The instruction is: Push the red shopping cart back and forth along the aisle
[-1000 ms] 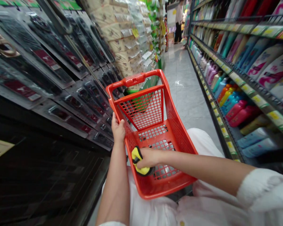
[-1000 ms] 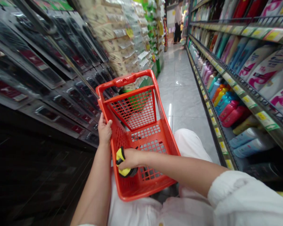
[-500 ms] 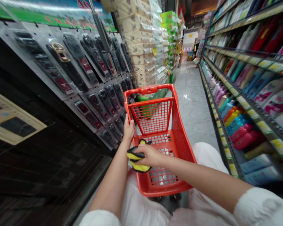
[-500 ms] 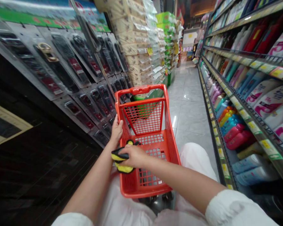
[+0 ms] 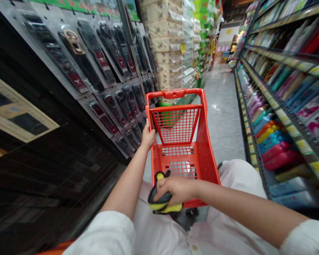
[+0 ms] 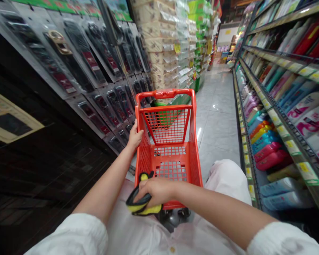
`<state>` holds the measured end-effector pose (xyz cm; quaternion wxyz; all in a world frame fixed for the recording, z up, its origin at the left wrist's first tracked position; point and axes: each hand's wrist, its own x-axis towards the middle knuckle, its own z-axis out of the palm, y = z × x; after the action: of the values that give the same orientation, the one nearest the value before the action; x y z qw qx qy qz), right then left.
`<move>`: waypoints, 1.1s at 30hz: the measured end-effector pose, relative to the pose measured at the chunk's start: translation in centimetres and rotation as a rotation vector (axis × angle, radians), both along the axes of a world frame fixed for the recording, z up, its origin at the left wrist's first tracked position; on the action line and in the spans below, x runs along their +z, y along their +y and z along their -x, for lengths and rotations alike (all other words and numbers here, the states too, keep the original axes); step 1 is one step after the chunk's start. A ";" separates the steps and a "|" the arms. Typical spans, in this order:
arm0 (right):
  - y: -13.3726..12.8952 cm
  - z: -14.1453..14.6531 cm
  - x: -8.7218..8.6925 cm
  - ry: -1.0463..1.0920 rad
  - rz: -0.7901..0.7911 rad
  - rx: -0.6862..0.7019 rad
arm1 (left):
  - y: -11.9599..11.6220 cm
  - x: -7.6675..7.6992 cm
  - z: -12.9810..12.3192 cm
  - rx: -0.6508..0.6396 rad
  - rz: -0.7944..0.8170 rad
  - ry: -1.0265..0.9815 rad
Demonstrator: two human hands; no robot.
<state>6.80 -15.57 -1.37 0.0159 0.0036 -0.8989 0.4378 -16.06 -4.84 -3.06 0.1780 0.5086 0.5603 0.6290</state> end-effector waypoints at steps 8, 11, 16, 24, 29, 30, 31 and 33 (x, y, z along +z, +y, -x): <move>3.9 -5.2 0.0 -0.406 0.445 0.063 | 0.8 -0.7 0.7 -0.033 0.007 -0.073; 5.4 -3.6 0.5 -0.639 0.157 -0.160 | 1.3 -0.9 1.2 -0.054 -0.003 -0.093; 2.4 2.7 -0.9 -0.706 -0.039 -0.223 | 2.1 -1.3 2.1 -0.075 -0.020 -0.092; -0.6 8.2 -5.1 -0.833 -0.147 -0.301 | 2.0 -1.4 2.2 -0.097 -0.016 -0.064; 0.0 8.5 -2.6 -0.814 -0.003 -0.234 | 2.1 -1.1 2.6 -0.121 -0.010 -0.063; 0.1 8.1 -1.6 -0.775 0.001 -0.195 | 2.2 -1.1 2.7 -0.127 -0.012 -0.068; 0.1 7.6 -0.5 -0.723 -0.003 -0.158 | 2.2 -1.0 2.7 -0.133 -0.015 -0.074; 0.2 6.2 1.0 -0.621 -0.019 -0.093 | 2.1 -0.8 2.7 -0.143 -0.021 -0.088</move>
<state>0.63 -15.33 -0.33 -0.2393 -0.1711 -0.8640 0.4085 -18.73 -2.72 -3.88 0.2415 0.5211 0.5076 0.6422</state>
